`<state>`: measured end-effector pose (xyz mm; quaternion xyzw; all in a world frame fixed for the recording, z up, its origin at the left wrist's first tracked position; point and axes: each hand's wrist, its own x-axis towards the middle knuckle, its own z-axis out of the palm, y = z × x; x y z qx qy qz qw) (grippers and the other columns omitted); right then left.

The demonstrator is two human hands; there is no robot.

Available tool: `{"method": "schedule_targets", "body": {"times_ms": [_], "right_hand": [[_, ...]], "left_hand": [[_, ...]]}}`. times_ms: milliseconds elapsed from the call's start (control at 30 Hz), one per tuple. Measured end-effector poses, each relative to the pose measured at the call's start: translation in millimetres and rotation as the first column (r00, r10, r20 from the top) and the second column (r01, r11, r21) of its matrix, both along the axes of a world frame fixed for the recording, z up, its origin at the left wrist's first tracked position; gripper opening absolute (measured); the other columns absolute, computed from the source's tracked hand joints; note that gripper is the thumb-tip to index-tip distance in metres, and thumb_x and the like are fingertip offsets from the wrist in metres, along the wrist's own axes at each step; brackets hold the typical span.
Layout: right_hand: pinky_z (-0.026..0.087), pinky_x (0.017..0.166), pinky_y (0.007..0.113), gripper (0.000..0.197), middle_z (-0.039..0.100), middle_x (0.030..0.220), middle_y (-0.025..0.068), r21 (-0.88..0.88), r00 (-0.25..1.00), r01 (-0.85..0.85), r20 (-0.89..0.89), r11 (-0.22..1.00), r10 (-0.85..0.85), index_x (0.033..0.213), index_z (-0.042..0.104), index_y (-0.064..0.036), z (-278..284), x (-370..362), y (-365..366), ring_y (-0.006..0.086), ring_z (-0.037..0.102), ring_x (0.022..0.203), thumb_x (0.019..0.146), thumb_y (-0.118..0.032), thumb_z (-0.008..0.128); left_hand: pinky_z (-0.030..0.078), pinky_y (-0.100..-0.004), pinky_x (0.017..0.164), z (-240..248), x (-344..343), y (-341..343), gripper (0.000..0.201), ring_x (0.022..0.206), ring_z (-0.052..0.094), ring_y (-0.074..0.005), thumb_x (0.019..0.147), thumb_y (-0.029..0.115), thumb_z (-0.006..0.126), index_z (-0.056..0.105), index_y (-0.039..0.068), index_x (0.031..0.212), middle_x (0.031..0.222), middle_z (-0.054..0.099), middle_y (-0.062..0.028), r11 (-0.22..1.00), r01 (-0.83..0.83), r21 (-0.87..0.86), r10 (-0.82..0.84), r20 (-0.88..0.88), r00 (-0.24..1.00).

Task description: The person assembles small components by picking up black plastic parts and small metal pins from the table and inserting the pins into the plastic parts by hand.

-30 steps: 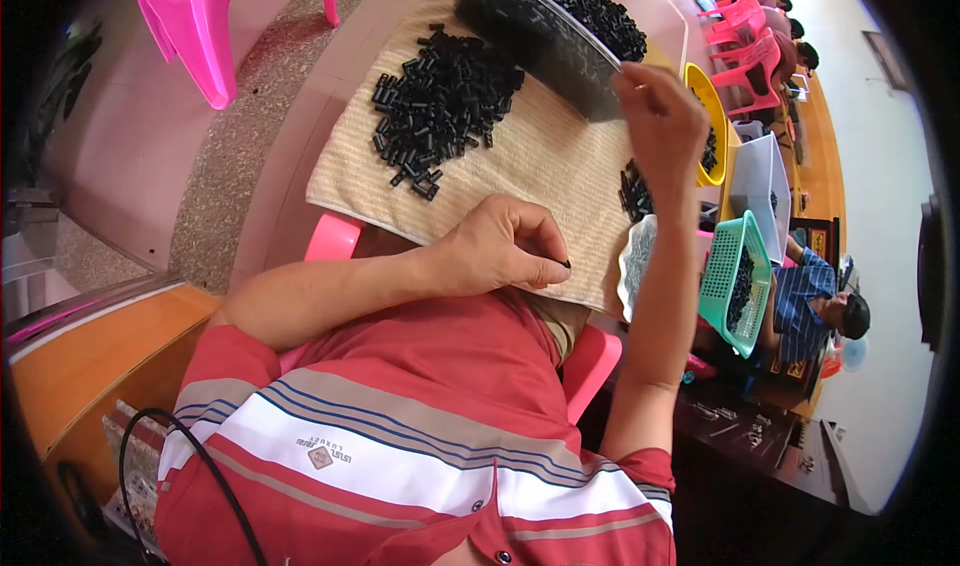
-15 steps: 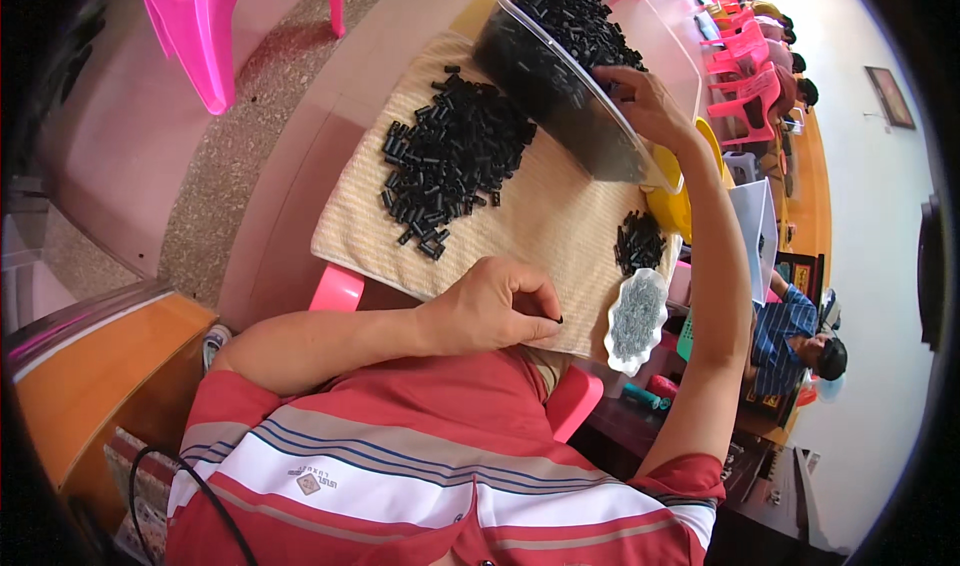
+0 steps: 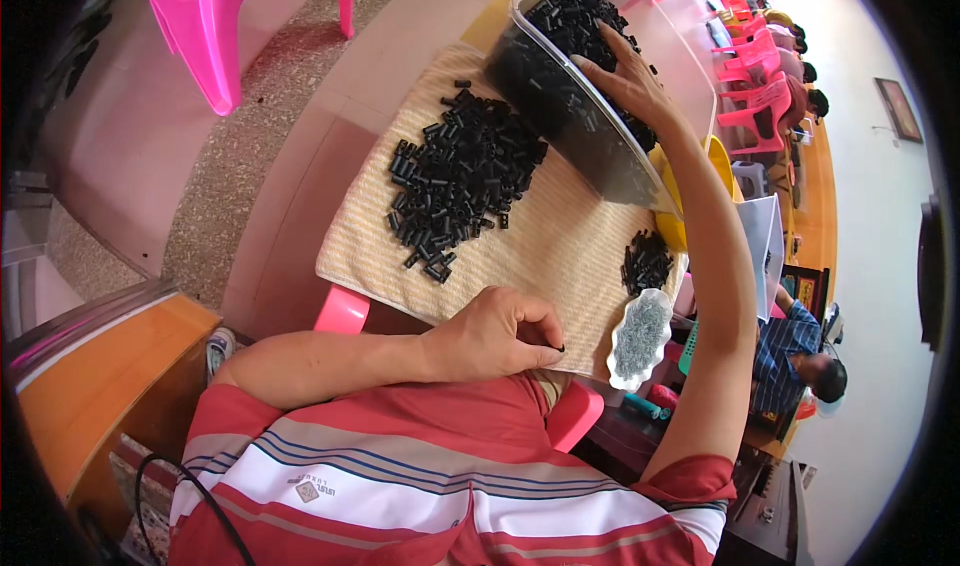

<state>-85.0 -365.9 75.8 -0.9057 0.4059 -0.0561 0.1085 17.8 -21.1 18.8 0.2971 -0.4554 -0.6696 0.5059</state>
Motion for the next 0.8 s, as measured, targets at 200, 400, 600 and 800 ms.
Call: {"method": "schedule_targets", "body": {"times_ms": [200,400,600,800], "right_hand": [[0.039,0.107,0.037,0.081,0.055,0.137,0.0227,0.006,0.999,-0.017,-0.033,1.0,0.017,0.141,0.047,0.001,3.5,8.7,6.6,0.033,0.052,0.127,0.087,-0.056,0.066],[0.049,0.082,0.044,0.054,0.066,0.103,0.0242,-0.039,0.996,-0.084,0.037,0.996,0.085,0.125,0.058,-0.006,-0.3,3.9,9.8,0.0375,0.064,0.096,0.087,-0.044,0.066],[0.05,0.08,0.05,0.045,0.067,0.093,0.0279,-0.107,0.994,-0.108,-0.026,0.988,0.106,0.121,0.06,-0.0067,5.4,3.2,14.3,0.0453,0.064,0.093,0.09,-0.039,0.062],[0.049,0.082,0.051,0.047,0.067,0.097,0.0282,-0.158,0.999,-0.045,-0.035,0.986,0.04,0.119,0.062,-0.004,11.2,-3.4,13.0,0.0456,0.063,0.097,0.091,-0.041,0.06]], "left_hand": [[0.053,-0.0275,0.067,5.4,3.6,0.8,0.012,0.073,0.068,-0.0134,0.08,0.008,0.076,0.068,-0.001,0.084,0.077,0.07,-0.0076,0.999,0.039,0.032,-0.039,-0.002,0.999],[0.053,-0.0274,0.068,6.2,5.4,0.8,0.012,0.074,0.069,-0.0133,0.079,0.007,0.076,0.068,-0.001,0.084,0.078,0.071,-0.0078,0.999,0.029,0.037,-0.03,0.023,0.999],[0.053,-0.0283,0.067,5.4,5.8,0.3,0.013,0.073,0.068,-0.0145,0.078,0.008,0.076,0.068,-0.001,0.083,0.078,0.07,-0.0088,1.0,-0.009,0.009,0.009,0.055,0.998],[0.051,-0.029,0.065,1.7,3.6,0.7,0.014,0.071,0.067,-0.0156,0.077,0.009,0.077,0.068,0.0,0.082,0.076,0.07,-0.0094,1.0,-0.026,0.017,0.025,0.039,0.999]]}}
